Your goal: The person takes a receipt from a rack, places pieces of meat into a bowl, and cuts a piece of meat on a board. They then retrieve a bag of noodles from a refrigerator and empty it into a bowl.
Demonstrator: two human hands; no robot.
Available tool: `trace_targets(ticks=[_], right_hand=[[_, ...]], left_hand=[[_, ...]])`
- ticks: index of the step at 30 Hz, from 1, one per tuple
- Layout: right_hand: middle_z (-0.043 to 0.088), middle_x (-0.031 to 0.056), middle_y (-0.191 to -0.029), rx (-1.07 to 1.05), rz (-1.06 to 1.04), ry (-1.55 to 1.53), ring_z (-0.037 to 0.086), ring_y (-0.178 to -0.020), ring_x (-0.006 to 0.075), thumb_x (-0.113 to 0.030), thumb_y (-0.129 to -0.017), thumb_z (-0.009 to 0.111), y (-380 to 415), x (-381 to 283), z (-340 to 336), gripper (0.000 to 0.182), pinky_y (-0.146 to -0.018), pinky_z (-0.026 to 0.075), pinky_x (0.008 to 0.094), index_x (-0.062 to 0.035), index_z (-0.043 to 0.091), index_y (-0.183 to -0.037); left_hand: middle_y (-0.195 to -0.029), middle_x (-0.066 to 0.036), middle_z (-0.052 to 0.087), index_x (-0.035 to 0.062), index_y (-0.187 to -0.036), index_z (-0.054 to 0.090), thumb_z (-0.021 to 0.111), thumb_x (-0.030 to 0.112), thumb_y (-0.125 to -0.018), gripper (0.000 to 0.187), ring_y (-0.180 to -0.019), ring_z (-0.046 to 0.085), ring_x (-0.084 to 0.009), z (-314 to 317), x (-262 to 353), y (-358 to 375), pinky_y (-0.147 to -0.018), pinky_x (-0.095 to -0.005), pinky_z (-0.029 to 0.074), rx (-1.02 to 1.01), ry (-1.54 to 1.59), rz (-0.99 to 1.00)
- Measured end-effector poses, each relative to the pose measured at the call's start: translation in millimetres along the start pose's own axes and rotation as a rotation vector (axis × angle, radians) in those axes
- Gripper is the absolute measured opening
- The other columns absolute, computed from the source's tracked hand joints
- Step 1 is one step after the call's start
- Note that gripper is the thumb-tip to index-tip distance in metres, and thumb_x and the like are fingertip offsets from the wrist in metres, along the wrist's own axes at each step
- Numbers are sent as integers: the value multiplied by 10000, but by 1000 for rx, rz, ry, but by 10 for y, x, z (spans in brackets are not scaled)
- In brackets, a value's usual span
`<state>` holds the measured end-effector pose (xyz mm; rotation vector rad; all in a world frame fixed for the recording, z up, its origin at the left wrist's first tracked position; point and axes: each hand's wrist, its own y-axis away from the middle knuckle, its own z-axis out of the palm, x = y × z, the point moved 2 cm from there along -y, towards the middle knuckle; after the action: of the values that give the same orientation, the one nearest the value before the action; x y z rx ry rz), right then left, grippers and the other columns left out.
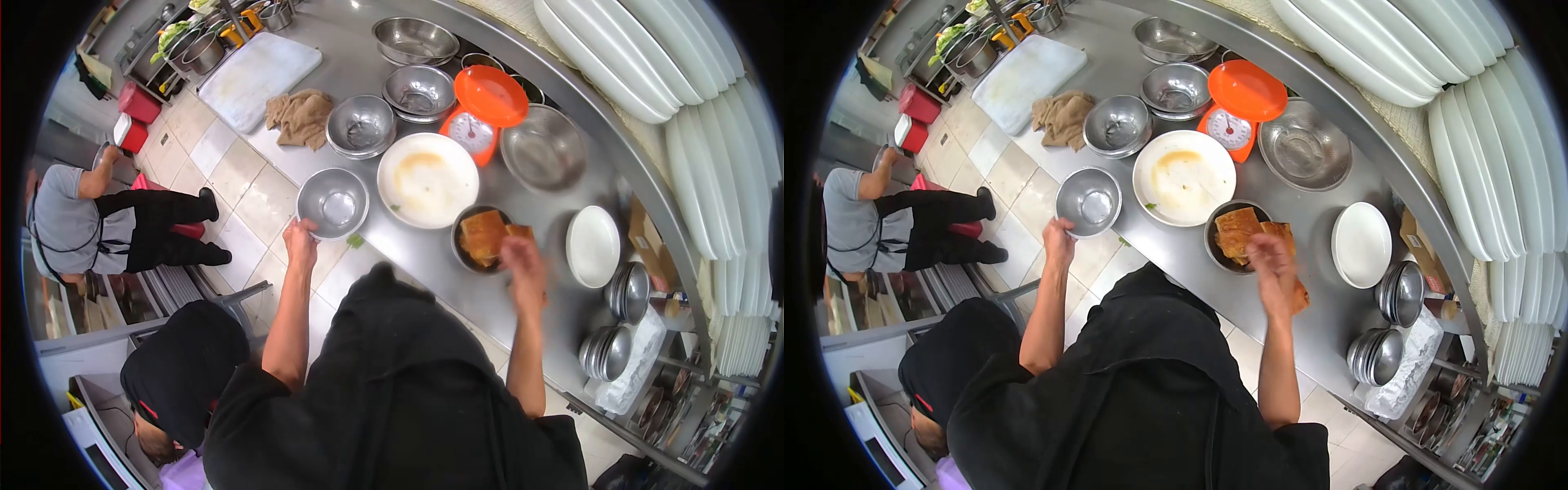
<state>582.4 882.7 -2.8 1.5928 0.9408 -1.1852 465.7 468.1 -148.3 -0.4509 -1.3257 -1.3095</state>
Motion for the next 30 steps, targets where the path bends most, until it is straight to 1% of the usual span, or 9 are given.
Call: trace_targets(ticks=[5, 11, 14, 19, 22, 23, 25, 27, 30], right_hand=[[591, 128, -967, -426, 700, -531, 620, -834, 223, -475, -884, 586, -62, 481, 1010, 547, -686, 520, 358, 8, 500, -1125], [578, 194, -970, 48, 693, -669, 627, -851, 296, -299, -896, 508, -743, 1299, 1650, 411, -753, 545, 414, 72, 480, -1072], [583, 208, -979, 58, 754, -629, 631, -839, 308, -218, -878, 454, -650, 1103, 1746, 351, -735, 554, 428, 92, 495, -1037], [633, 200, -930, -124, 904, -542, 655, -791, 277, -419, -900, 543, -315, 900, 1774, 550, -669, 559, 377, 105, 525, -1066], [659, 165, -816, -488, 791, 140, 658, -697, 251, -450, -867, 596, -291, 489, 1554, 562, -617, 543, 366, 84, 578, -1043], [653, 116, -687, -412, 538, 387, 635, -563, 235, -409, -820, 663, -258, 258, 1532, 477, -549, 521, 374, 39, 635, -984], [677, 118, -859, -204, 30, 875, 657, -810, 268, -315, -757, 706, -333, -118, 1401, 363, -730, 513, 437, -4, 676, -940], [628, 117, -1096, 25, -395, 1276, 509, -1159, 315, -280, -681, 722, -536, -134, 1240, 353, -990, 359, 525, -45, 697, -942], [463, 133, -1351, -72, -142, 1617, 295, -1323, 333, -326, -700, 700, -882, 16, 1136, 392, -1111, 169, 528, -71, 684, -998]], left_hand=[[-687, -34, 518, 50, -793, 521, 526, 1, -703, 103, -546, 470, -130, -25, 89, -146, -461, -266, 352, 7, 47, -4], [-751, -58, 529, 30, -785, 518, 476, -19, -719, 92, -661, 513, -167, -81, 224, -141, -567, -277, 418, 5, 50, -73], [-747, -48, 544, 24, -840, 539, 496, -19, -698, 154, -626, 511, -152, -171, 206, -189, -523, -265, 392, 15, 44, -72], [-706, -32, 546, 7, -883, 557, 514, -25, -680, 210, -546, 484, -123, -258, 225, -248, -466, -242, 357, 25, 5, -54], [-684, -29, 539, -2, -885, 558, 514, -31, -681, 211, -523, 471, -114, -247, 311, -252, -451, -240, 352, 11, 19, -71], [-682, -29, 537, -3, -885, 558, 514, -32, -681, 210, -519, 468, -112, -260, 313, -261, -446, -241, 349, 7, 19, -75], [-679, -28, 535, -1, -882, 556, 515, -31, -682, 206, -510, 462, -109, -281, 285, -286, -437, -240, 343, 1, 30, -87], [-677, -27, 532, 4, -877, 553, 519, -27, -683, 200, -501, 457, -109, -290, 252, -320, -428, -238, 337, 2, 59, -96], [-639, -12, 484, 44, -770, 518, 455, -14, -753, 87, -470, 408, -81, -196, 320, -257, -414, -216, 343, 4, 10, -93]])
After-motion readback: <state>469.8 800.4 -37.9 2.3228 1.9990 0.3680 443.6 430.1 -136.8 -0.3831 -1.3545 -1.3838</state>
